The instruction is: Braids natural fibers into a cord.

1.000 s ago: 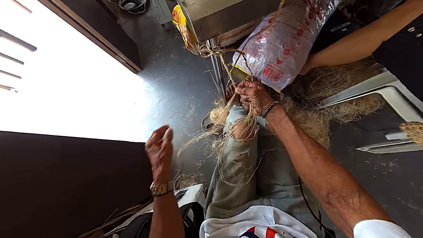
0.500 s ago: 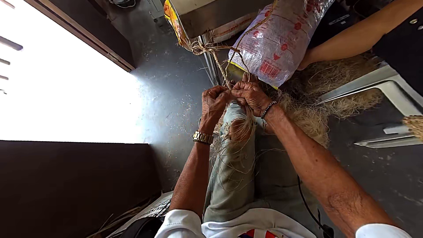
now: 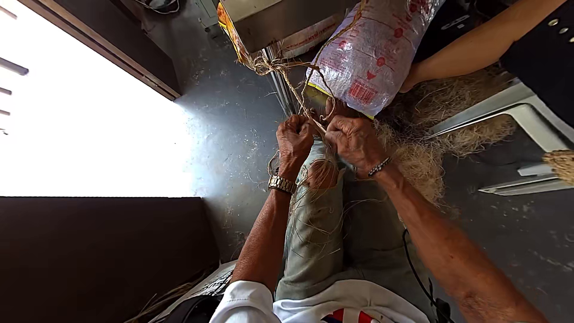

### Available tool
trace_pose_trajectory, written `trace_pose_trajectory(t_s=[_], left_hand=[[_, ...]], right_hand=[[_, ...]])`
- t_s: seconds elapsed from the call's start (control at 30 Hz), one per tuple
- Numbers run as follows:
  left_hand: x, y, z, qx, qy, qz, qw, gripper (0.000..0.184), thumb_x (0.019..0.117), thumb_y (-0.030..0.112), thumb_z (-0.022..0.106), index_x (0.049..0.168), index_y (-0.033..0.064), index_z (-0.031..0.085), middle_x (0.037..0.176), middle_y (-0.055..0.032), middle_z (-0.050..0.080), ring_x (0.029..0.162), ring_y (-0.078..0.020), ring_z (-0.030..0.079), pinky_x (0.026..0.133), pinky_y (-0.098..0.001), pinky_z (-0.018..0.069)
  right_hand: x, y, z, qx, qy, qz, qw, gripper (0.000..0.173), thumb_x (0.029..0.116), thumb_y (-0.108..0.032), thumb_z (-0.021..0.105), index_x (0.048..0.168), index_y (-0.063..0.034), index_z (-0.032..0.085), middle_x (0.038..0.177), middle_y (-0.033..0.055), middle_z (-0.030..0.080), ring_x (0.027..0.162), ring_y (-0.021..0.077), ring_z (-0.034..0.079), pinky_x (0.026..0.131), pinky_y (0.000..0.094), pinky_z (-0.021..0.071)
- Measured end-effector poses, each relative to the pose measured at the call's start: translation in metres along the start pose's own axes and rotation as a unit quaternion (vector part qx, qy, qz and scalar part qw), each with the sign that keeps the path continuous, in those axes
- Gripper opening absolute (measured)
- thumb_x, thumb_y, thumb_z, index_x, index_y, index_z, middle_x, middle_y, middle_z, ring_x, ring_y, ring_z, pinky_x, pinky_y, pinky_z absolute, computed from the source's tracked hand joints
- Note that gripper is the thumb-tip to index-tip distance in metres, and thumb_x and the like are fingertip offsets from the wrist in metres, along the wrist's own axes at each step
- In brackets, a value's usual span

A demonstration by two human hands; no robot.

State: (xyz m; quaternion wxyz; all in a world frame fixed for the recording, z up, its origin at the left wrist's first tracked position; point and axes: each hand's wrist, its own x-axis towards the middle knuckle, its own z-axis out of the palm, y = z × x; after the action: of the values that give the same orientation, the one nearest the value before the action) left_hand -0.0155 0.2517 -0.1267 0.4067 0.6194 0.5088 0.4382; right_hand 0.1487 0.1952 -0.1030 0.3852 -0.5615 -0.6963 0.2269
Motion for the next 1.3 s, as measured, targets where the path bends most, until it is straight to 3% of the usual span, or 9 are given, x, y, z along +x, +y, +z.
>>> trace_pose_trajectory(t_s=[0.1, 0.3, 0.43, 0.53, 0.7, 1.03, 1.1, 1.2, 1.3], left_hand=[[-0.01, 0.013, 0.007, -0.125, -0.012, -0.092, 0.988, 0.02, 0.1035, 0.022, 0.057, 0.085, 0.0143, 0.059, 0.055, 0.002, 0.042, 0.039, -0.0065, 0.03, 0.038, -0.0202, 0.0249], [-0.002, 0.008, 0.01, -0.282, -0.009, -0.143, 0.949, 0.016, 0.1048, 0.012, 0.053, 0.09, 0.0122, 0.06, 0.059, 0.0059, 0.044, 0.041, -0.0013, 0.031, 0.037, -0.0159, 0.0254], [-0.009, 0.005, -0.002, -0.202, -0.039, -0.089, 0.974, 0.016, 0.105, 0.016, 0.055, 0.09, 0.0155, 0.06, 0.06, 0.0054, 0.046, 0.039, -0.0011, 0.028, 0.035, -0.015, 0.0216], [0.005, -0.009, -0.009, -0.159, -0.048, -0.025, 0.986, 0.011, 0.102, 0.008, 0.057, 0.093, 0.0074, 0.063, 0.07, 0.0039, 0.06, 0.047, -0.0009, 0.042, 0.042, -0.0165, 0.0339], [0.01, -0.007, -0.018, -0.103, -0.056, -0.012, 0.993, 0.01, 0.1004, 0.006, 0.059, 0.092, 0.0035, 0.064, 0.067, 0.0026, 0.065, 0.047, 0.0003, 0.047, 0.043, -0.0166, 0.0354], [-0.002, 0.024, -0.007, -0.353, -0.08, -0.222, 0.905, 0.021, 0.1093, 0.014, 0.042, 0.093, 0.011, 0.055, 0.062, 0.0007, 0.057, 0.038, 0.0006, 0.031, 0.034, -0.0138, 0.0225], [-0.013, 0.027, -0.012, -0.338, -0.094, -0.196, 0.916, 0.023, 0.11, 0.019, 0.041, 0.09, 0.0162, 0.052, 0.058, 0.0064, 0.044, 0.037, 0.0017, 0.024, 0.034, -0.0125, 0.0182], [-0.014, 0.021, -0.014, -0.358, -0.09, -0.169, 0.914, 0.022, 0.1096, 0.019, 0.043, 0.091, 0.0168, 0.054, 0.055, 0.0072, 0.039, 0.037, 0.0006, 0.025, 0.034, -0.0131, 0.02], [-0.004, 0.011, -0.013, -0.397, -0.086, -0.175, 0.897, 0.021, 0.1086, 0.012, 0.043, 0.091, 0.0136, 0.055, 0.056, 0.0056, 0.043, 0.039, -0.0008, 0.032, 0.036, -0.0142, 0.027]], right_hand=[[-0.017, -0.009, 0.022, -0.076, 0.005, -0.02, 0.997, 0.008, 0.0917, -0.005, 0.062, 0.091, -0.0042, 0.069, 0.067, 0.0111, 0.064, 0.059, 0.0298, 0.065, 0.051, 0.0506, 0.052], [-0.047, 0.001, 0.034, -0.112, 0.03, -0.06, 0.991, 0.013, 0.0934, -0.008, 0.059, 0.085, -0.0042, 0.068, 0.063, 0.011, 0.062, 0.056, 0.0296, 0.065, 0.048, 0.0468, 0.0493], [-0.047, -0.001, 0.028, -0.065, 0.029, -0.055, 0.996, 0.014, 0.0929, -0.009, 0.057, 0.083, -0.0042, 0.066, 0.059, 0.0073, 0.057, 0.052, 0.024, 0.059, 0.048, 0.0425, 0.046], [-0.045, 0.001, 0.022, -0.004, 0.012, -0.041, 0.999, 0.014, 0.0941, -0.009, 0.058, 0.086, -0.004, 0.068, 0.063, 0.0054, 0.059, 0.054, 0.0174, 0.057, 0.051, 0.0378, 0.0459], [-0.044, 0.0, 0.015, 0.071, 0.009, -0.027, 0.997, 0.013, 0.095, -0.007, 0.059, 0.087, -0.0035, 0.069, 0.069, 0.0012, 0.06, 0.058, 0.0053, 0.053, 0.056, 0.023, 0.0456], [-0.057, -0.01, 0.031, -0.081, 0.003, -0.059, 0.995, 0.018, 0.0966, -0.015, 0.057, 0.087, -0.0066, 0.07, 0.058, 0.0079, 0.058, 0.053, 0.0257, 0.061, 0.049, 0.0447, 0.0469], [-0.068, 0.0, 0.027, -0.046, -0.009, -0.057, 0.997, 0.02, 0.0986, -0.016, 0.057, 0.091, -0.0071, 0.073, 0.066, 0.007, 0.065, 0.06, 0.0219, 0.065, 0.055, 0.0426, 0.0516], [-0.09, 0.031, 0.009, 0.076, -0.036, -0.007, 0.996, 0.022, 0.0993, -0.016, 0.059, 0.094, -0.0033, 0.076, 0.081, 0.003, 0.071, 0.069, 0.0052, 0.063, 0.067, 0.0253, 0.0545], [-0.102, 0.061, -0.02, 0.059, 0.031, 0.071, 0.995, 0.027, 0.1019, -0.018, 0.055, 0.104, 0.0, 0.074, 0.096, 0.0077, 0.075, 0.087, 0.0102, 0.071, 0.084, 0.0318, 0.0599]])
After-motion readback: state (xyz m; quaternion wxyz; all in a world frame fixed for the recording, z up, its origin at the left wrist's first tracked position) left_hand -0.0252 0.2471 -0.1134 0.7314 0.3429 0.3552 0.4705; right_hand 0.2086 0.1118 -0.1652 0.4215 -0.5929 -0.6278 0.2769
